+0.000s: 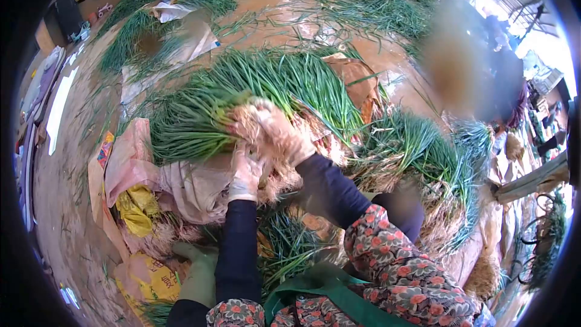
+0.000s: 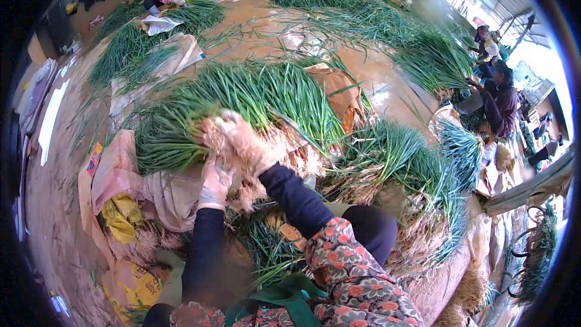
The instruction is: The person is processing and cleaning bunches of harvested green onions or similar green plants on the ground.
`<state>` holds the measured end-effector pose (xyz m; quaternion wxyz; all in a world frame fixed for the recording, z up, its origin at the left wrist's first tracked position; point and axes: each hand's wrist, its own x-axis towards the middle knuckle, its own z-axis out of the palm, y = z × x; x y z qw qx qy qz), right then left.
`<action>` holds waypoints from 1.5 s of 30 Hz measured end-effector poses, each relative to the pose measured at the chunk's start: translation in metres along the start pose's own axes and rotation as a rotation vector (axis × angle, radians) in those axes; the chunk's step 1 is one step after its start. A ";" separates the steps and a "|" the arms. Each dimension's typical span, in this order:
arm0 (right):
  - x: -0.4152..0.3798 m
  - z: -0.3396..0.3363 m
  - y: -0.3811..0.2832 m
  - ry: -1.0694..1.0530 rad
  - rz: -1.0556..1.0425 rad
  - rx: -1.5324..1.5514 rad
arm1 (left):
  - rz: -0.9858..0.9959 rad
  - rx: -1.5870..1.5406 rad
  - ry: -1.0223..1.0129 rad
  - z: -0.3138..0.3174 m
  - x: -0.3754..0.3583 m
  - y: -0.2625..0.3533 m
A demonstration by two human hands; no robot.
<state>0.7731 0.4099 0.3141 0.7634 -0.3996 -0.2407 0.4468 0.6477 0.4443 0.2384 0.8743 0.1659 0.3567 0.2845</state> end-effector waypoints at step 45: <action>-0.170 0.078 0.179 -0.472 0.339 -0.926 | -0.028 0.059 0.131 -0.215 -0.211 0.017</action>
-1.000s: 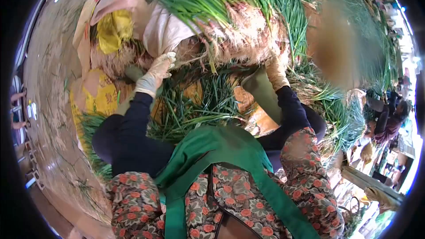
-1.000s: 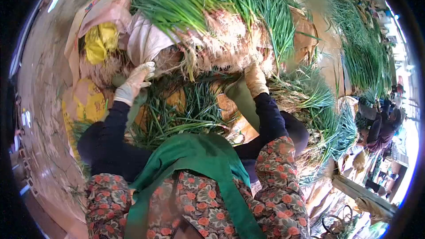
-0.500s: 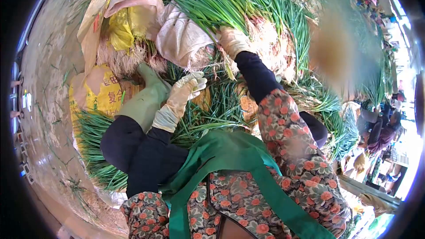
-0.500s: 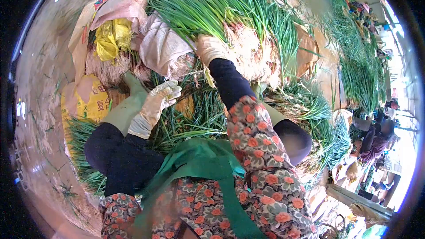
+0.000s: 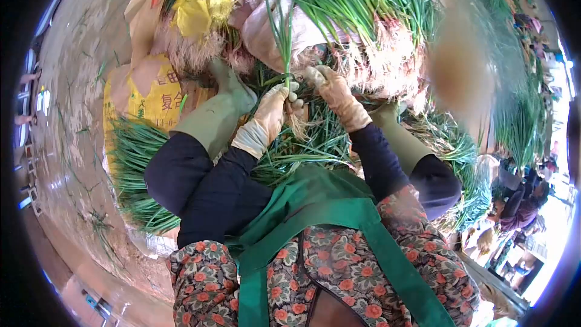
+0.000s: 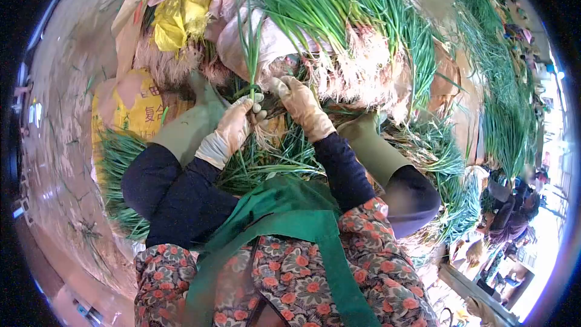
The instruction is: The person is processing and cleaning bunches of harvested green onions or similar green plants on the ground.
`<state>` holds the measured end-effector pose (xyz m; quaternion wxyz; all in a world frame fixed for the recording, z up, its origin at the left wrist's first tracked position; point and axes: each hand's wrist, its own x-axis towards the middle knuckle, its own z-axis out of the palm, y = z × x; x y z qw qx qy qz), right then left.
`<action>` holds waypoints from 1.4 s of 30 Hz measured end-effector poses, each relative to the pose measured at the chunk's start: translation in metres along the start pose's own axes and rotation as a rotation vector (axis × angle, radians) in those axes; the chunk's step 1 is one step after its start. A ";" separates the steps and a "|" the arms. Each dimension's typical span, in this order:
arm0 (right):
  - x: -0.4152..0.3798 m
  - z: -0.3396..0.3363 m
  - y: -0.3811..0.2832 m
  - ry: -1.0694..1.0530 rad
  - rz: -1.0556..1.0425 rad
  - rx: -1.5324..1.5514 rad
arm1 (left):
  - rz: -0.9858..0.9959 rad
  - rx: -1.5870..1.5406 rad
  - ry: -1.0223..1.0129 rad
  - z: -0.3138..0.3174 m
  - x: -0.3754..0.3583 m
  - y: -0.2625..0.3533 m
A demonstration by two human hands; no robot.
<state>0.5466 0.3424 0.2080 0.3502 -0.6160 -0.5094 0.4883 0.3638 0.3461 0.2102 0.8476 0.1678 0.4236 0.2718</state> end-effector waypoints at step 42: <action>-0.033 0.021 0.026 -0.326 -0.430 -0.647 | -0.168 -0.049 -0.020 -0.018 0.016 -0.003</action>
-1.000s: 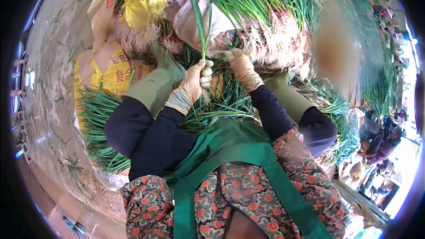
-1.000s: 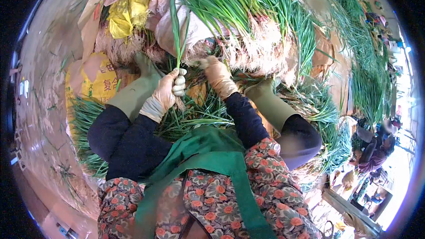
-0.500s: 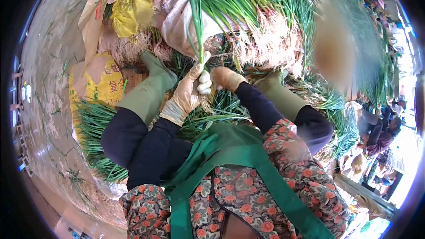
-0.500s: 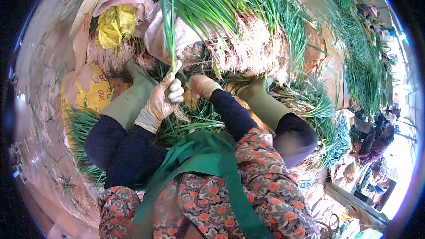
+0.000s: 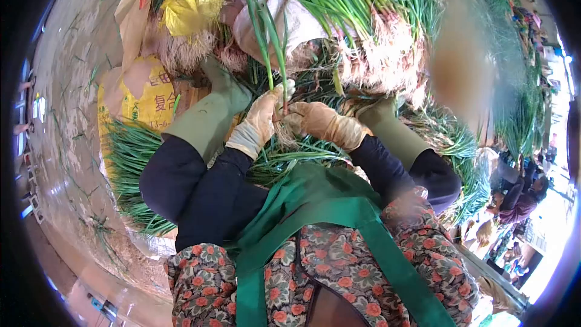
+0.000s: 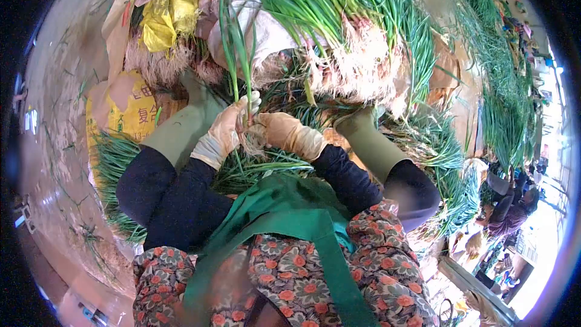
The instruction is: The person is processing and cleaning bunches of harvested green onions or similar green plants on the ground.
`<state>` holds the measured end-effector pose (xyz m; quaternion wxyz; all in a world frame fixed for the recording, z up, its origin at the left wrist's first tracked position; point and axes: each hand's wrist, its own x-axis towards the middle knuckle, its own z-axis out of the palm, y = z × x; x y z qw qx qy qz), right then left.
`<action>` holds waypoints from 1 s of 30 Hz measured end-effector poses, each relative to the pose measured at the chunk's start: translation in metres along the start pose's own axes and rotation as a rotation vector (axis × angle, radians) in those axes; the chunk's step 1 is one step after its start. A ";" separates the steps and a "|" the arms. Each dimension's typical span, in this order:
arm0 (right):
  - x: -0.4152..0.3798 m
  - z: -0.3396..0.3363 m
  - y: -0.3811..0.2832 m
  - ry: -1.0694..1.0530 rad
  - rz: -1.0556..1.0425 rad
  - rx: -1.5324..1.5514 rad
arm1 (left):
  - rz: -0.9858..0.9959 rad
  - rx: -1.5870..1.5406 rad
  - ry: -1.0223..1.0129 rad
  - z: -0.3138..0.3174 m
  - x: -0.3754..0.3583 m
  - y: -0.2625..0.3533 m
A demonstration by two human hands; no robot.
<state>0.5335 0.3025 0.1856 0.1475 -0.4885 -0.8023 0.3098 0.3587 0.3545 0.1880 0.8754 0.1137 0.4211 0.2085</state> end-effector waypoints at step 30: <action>0.013 -0.059 -0.002 0.344 0.310 -0.148 | -0.010 -0.024 -0.032 0.010 0.010 0.003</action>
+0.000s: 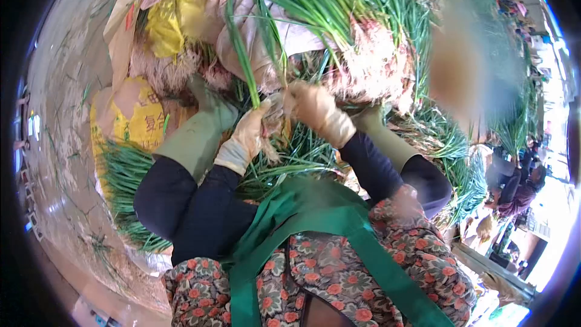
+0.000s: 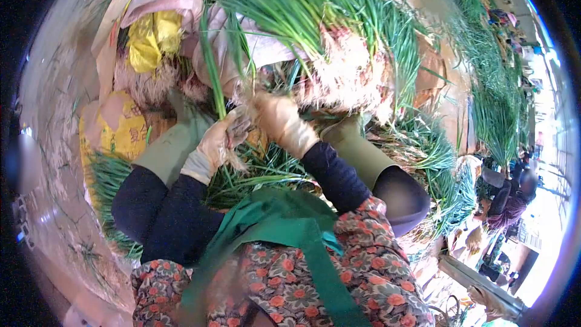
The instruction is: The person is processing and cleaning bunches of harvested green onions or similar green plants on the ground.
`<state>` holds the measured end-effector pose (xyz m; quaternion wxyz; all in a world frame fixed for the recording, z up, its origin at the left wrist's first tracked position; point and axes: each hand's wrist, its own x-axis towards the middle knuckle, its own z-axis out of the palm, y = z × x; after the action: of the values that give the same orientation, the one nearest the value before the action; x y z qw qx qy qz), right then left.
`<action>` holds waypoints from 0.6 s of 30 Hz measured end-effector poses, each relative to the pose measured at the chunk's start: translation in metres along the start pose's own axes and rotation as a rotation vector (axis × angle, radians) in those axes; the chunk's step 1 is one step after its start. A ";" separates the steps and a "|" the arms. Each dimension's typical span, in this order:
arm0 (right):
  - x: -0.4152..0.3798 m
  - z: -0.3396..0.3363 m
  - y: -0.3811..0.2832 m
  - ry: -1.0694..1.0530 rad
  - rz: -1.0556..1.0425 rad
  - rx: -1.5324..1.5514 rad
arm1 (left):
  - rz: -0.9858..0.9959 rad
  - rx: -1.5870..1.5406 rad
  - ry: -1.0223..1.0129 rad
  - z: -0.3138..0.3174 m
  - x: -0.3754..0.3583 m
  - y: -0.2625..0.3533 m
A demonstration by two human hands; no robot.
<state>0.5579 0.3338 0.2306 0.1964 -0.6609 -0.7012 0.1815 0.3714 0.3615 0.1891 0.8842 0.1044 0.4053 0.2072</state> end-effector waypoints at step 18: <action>0.020 0.043 -0.016 -0.308 0.785 1.975 | -0.100 -0.342 -0.482 0.016 -0.027 0.000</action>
<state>0.5214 0.3534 0.2030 0.4811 -0.3588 0.0001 0.7999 0.3681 0.3487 0.2177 0.9688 -0.0199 0.1477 0.1981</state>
